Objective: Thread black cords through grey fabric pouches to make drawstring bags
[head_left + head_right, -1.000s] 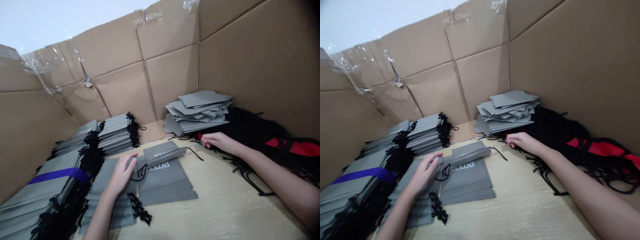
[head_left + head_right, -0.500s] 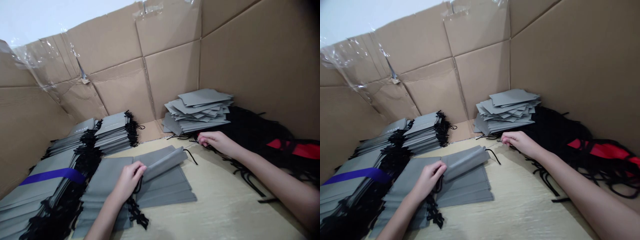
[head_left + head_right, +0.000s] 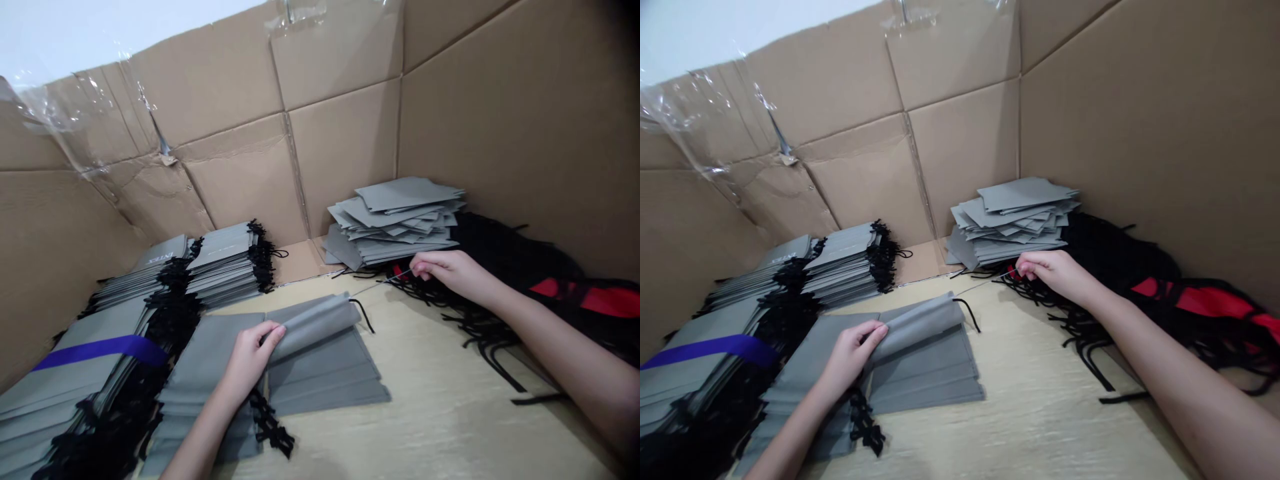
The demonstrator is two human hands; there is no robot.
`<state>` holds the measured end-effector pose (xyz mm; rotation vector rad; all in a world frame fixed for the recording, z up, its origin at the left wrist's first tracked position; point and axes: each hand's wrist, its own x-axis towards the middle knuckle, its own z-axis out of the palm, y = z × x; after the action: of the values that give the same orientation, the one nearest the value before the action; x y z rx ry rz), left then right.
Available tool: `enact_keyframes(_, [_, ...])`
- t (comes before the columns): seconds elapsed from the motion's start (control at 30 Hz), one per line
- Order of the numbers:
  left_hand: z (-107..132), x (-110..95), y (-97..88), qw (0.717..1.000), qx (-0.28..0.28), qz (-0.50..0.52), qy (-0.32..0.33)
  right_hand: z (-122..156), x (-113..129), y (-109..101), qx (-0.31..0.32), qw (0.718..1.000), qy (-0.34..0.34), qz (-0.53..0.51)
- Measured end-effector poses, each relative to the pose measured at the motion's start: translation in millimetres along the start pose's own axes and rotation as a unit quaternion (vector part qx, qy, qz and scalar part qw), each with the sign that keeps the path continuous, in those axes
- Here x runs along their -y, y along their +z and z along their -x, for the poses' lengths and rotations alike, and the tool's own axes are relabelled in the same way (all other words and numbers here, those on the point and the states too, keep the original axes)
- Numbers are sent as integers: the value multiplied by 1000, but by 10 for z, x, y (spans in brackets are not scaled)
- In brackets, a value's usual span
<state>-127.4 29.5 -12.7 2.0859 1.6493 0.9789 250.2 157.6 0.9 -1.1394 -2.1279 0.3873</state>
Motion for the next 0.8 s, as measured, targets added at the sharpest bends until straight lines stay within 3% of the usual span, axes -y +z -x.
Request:
enact_keyframes(0.2, [15, 101, 13, 999, 38, 4, 0, 8, -168, -12, 24, 1000, 1, 12])
enact_keyframes(0.5, [70, 177, -36, 999, 38, 12, -13, 41, -355, -92, 26, 1000, -4, 5])
enact_keyframes(0.8, [54, 296, -43, 991, 81, 66, -89, 49, -453, -91, 34, 999, -1, 9])
